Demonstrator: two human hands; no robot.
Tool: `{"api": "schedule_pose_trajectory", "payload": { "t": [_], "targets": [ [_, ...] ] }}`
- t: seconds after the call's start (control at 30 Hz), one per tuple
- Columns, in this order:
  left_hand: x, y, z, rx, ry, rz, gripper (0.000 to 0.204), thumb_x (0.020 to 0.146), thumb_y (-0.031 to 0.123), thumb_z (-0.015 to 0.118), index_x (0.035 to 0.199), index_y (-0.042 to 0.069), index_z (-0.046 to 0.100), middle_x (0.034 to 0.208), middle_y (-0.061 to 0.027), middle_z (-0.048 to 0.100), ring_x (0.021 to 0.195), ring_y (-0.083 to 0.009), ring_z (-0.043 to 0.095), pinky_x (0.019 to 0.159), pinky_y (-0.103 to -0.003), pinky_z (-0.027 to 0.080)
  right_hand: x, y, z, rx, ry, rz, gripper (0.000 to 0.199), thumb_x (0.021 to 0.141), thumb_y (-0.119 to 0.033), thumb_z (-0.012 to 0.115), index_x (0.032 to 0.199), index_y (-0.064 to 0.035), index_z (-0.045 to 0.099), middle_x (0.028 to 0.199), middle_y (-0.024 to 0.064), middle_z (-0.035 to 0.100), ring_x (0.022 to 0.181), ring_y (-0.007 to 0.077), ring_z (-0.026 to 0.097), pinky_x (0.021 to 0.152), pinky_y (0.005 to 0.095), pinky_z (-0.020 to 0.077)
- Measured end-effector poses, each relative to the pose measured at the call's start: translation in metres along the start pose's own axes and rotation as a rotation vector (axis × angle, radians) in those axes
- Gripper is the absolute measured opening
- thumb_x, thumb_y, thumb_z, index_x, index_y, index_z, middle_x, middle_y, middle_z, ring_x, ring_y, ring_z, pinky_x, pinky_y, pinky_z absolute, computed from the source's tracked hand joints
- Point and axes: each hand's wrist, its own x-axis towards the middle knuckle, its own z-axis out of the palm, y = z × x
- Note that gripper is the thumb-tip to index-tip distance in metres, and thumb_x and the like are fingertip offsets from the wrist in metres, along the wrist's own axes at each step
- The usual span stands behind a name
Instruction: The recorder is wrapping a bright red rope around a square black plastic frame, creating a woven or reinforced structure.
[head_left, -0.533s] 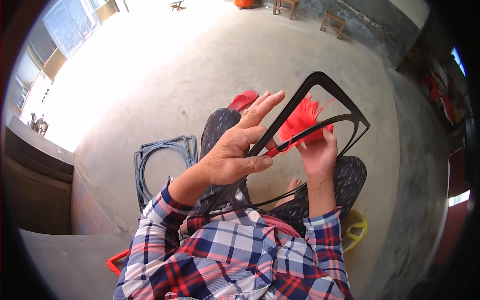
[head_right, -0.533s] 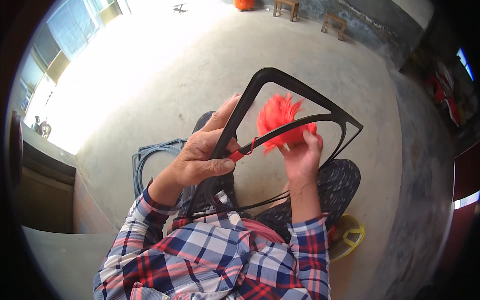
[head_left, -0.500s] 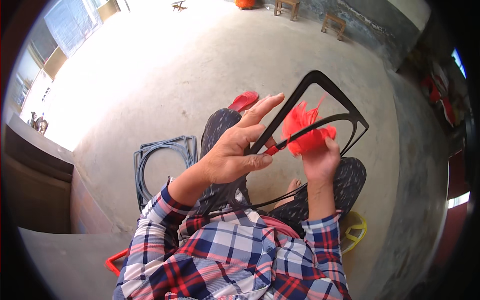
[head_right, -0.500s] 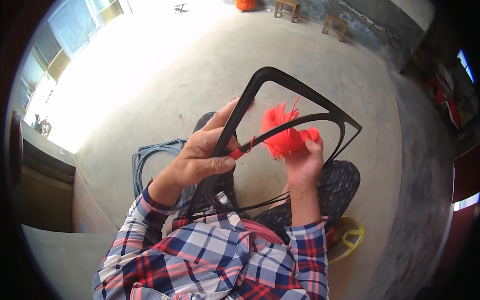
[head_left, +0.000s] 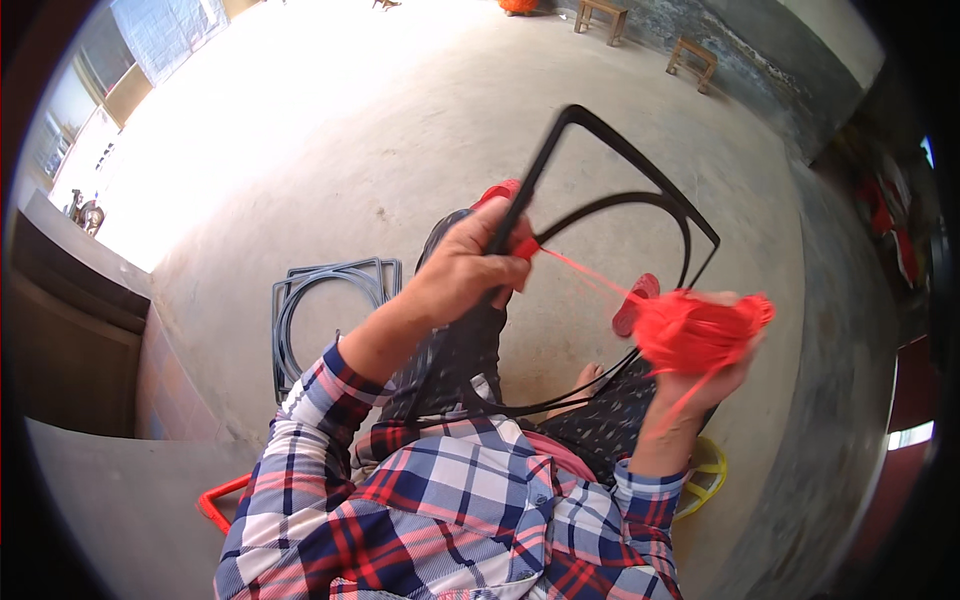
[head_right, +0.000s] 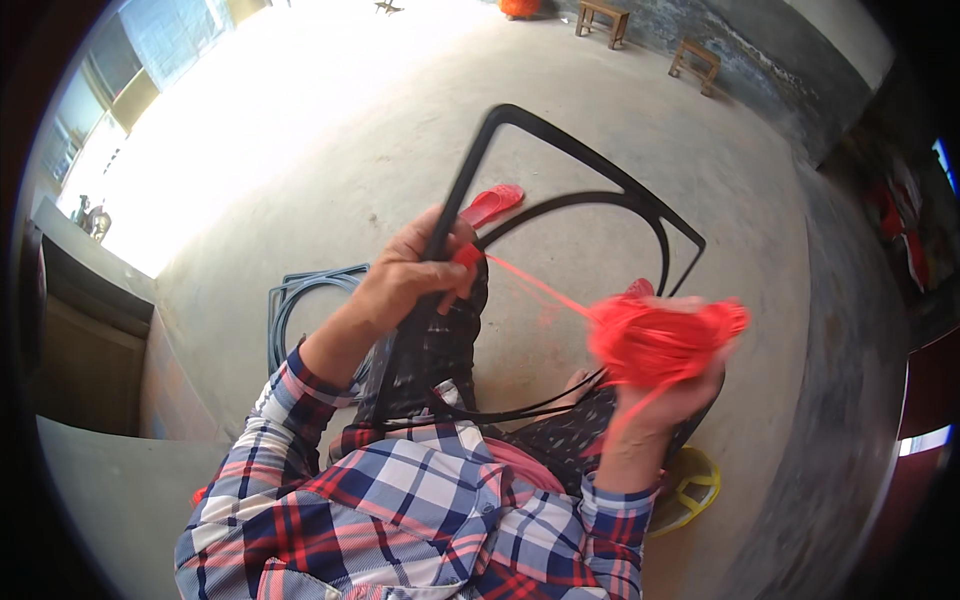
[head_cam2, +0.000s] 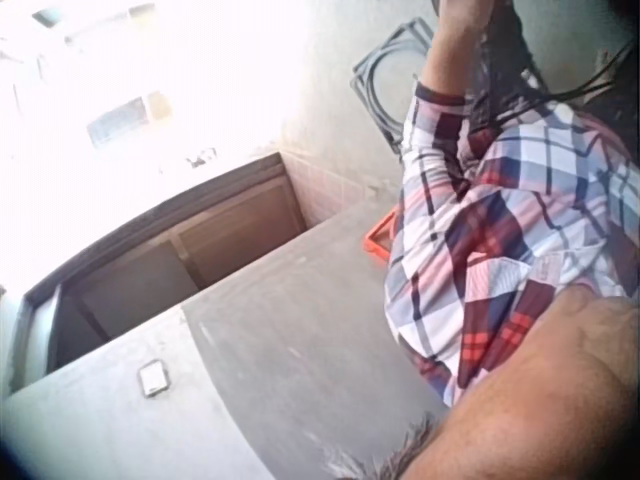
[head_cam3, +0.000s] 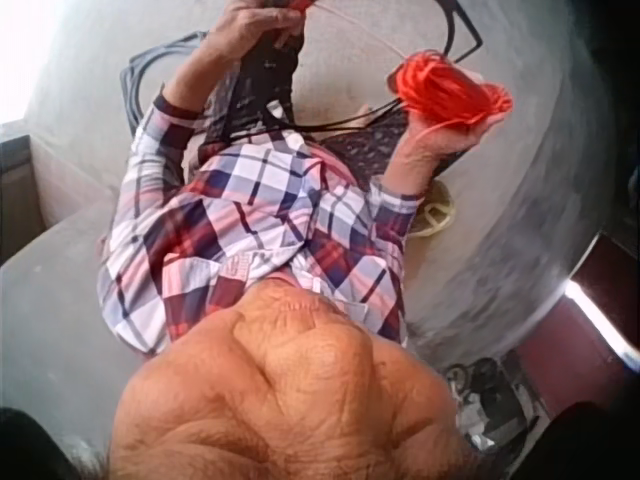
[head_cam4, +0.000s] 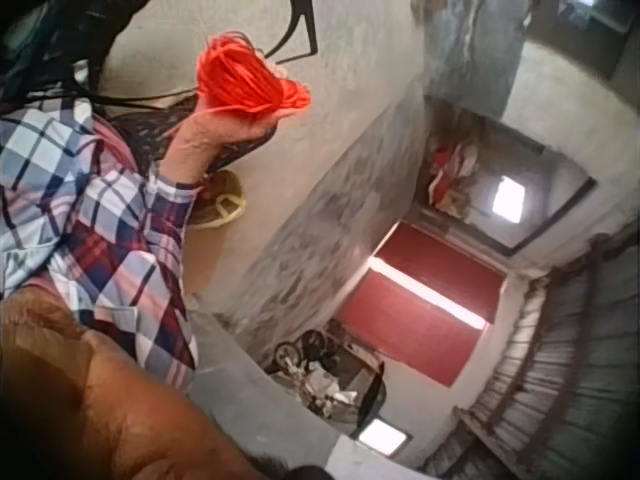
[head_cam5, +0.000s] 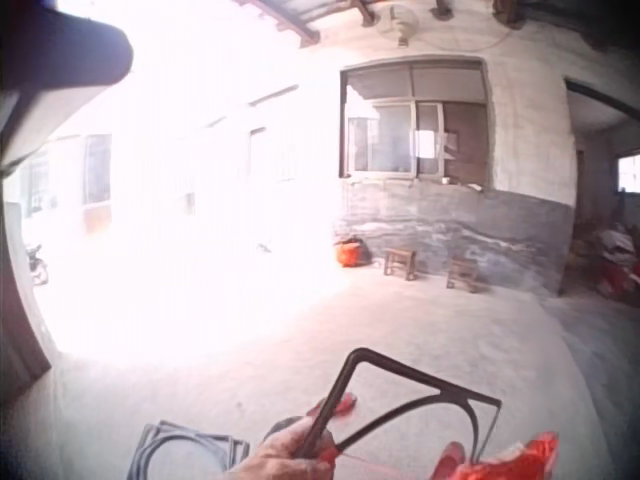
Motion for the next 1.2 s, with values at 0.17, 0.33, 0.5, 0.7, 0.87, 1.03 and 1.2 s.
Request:
{"api": "schedule_pose_trajectory", "payload": {
  "t": [0.17, 0.33, 0.5, 0.7, 0.87, 1.03, 1.2],
  "targets": [
    [-0.014, -0.004, -0.024, -0.054, 0.067, 0.094, 0.023, 0.088, 0.011, 0.065, 0.106, 0.003, 0.053, 0.073, -0.0065, 0.058, 0.059, -0.0123, 0.054, 0.053, -0.024, 0.043, 0.053, -0.068, -0.097, 0.317, -0.160, 0.101, 0.039, 0.098, -0.038, 0.047, 0.116, -0.0039, 0.055, 0.107, 0.0093, 0.062, 0.100, 0.0251, 0.062, 0.102, 0.0523, 0.0393],
    [-0.013, 0.005, -0.008, 0.066, 0.039, -0.023, 0.015, 0.093, 0.008, 0.061, 0.106, 0.002, 0.059, 0.078, -0.0036, 0.061, 0.066, -0.0103, 0.057, 0.062, -0.024, 0.047, 0.026, -0.016, -0.027, 0.121, -0.034, 0.316, 0.049, 0.093, -0.024, 0.056, 0.135, 0.0002, 0.049, 0.134, 0.0139, 0.056, 0.119, 0.0317, 0.057, 0.107, 0.0505, 0.0394],
    [-0.009, 0.007, 0.007, 0.297, -0.013, 0.184, 0.017, 0.088, 0.003, 0.063, 0.104, 0.001, 0.060, 0.109, -0.0078, 0.055, 0.088, -0.0158, 0.057, 0.078, -0.030, 0.047, 0.017, -0.006, 0.051, -0.672, -0.489, 0.333, 0.076, 0.077, -0.008, 0.081, 0.140, 0.0027, 0.041, 0.116, 0.0105, 0.065, 0.104, 0.0171, 0.063, 0.093, 0.0300, 0.0489],
    [-0.004, 0.020, 0.037, 0.588, -0.209, 0.590, 0.035, 0.080, -0.002, 0.059, 0.115, -0.002, 0.063, 0.157, -0.0218, 0.024, 0.137, -0.0368, 0.038, 0.109, -0.046, 0.034, 0.047, 0.017, 0.076, -0.684, -0.317, 0.286, 0.050, 0.083, -0.019, 0.080, 0.118, 0.0033, 0.051, 0.086, 0.0096, 0.070, 0.080, 0.0109, 0.066, 0.070, 0.0217, 0.0520],
    [-0.002, 0.019, 0.015, 0.536, -0.280, 0.581, 0.052, 0.083, 0.000, 0.062, 0.134, -0.001, 0.054, 0.159, -0.0181, 0.022, 0.147, -0.0317, 0.024, 0.115, -0.042, 0.026, 0.030, 0.023, 0.055, -0.616, -0.291, 0.071, 0.032, 0.094, -0.023, 0.065, 0.111, 0.0037, 0.059, 0.098, 0.0143, 0.070, 0.088, 0.0155, 0.068, 0.082, 0.0306, 0.0547],
    [-0.008, 0.020, 0.018, 0.182, -0.408, 0.396, 0.064, 0.077, 0.006, 0.072, 0.138, 0.001, 0.052, 0.163, -0.0126, 0.011, 0.150, -0.0237, 0.012, 0.118, -0.039, 0.018, 0.023, 0.042, -0.004, -0.046, -0.199, 0.487, 0.030, 0.101, -0.022, 0.051, 0.120, -0.0002, 0.060, 0.121, 0.0155, 0.064, 0.108, 0.0203, 0.064, 0.100, 0.0363, 0.0489],
    [-0.002, 0.016, 0.032, 0.129, -0.464, 0.324, 0.057, 0.071, 0.008, 0.074, 0.126, 0.007, 0.063, 0.162, -0.0174, 0.015, 0.151, -0.0345, 0.005, 0.118, -0.047, 0.009, 0.018, 0.051, 0.025, 0.381, -0.220, 0.740, 0.038, 0.102, -0.036, 0.051, 0.125, -0.0063, 0.056, 0.115, 0.0090, 0.063, 0.104, 0.0188, 0.063, 0.091, 0.0325, 0.0526]
  ]
}}
